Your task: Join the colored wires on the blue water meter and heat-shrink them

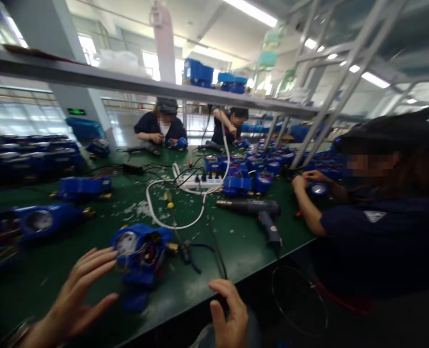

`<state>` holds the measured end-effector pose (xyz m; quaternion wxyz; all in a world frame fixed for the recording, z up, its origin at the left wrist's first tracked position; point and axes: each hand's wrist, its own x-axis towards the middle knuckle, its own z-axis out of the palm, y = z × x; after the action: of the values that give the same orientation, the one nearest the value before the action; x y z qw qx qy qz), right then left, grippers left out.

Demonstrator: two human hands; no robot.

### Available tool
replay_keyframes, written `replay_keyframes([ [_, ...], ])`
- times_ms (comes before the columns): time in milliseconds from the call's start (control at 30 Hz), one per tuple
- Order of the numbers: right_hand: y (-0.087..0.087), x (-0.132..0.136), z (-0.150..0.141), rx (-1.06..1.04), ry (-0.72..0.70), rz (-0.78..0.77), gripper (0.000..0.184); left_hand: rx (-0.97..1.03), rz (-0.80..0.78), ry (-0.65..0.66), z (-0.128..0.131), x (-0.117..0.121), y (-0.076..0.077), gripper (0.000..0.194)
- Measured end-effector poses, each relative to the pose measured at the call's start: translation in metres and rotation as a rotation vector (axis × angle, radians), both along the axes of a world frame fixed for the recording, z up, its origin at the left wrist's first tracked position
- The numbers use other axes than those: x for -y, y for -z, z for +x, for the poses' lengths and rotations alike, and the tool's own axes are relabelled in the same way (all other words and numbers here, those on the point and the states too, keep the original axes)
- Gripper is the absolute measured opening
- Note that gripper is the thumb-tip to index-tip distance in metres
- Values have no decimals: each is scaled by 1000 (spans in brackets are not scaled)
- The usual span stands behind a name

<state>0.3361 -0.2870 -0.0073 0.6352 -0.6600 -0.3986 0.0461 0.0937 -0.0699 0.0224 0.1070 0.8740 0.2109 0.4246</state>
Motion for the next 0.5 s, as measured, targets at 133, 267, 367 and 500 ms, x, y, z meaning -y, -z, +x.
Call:
replay_keyframes([
  [133, -14, -20, -37, 164, -194, -85, 15, 75, 230, 38, -4, -20, -14, 42],
  [267, -27, -44, -62, 220, -281, -136, 19, 169, 201, 87, 2, -26, -17, 27],
  [367, -34, -64, -75, 249, -373, -195, 25, 153, 139, 168, -5, -21, -9, 20],
  [500, -35, -93, -87, 350, -393, -328, 31, 85, 39, 288, -9, -17, 2, 12],
])
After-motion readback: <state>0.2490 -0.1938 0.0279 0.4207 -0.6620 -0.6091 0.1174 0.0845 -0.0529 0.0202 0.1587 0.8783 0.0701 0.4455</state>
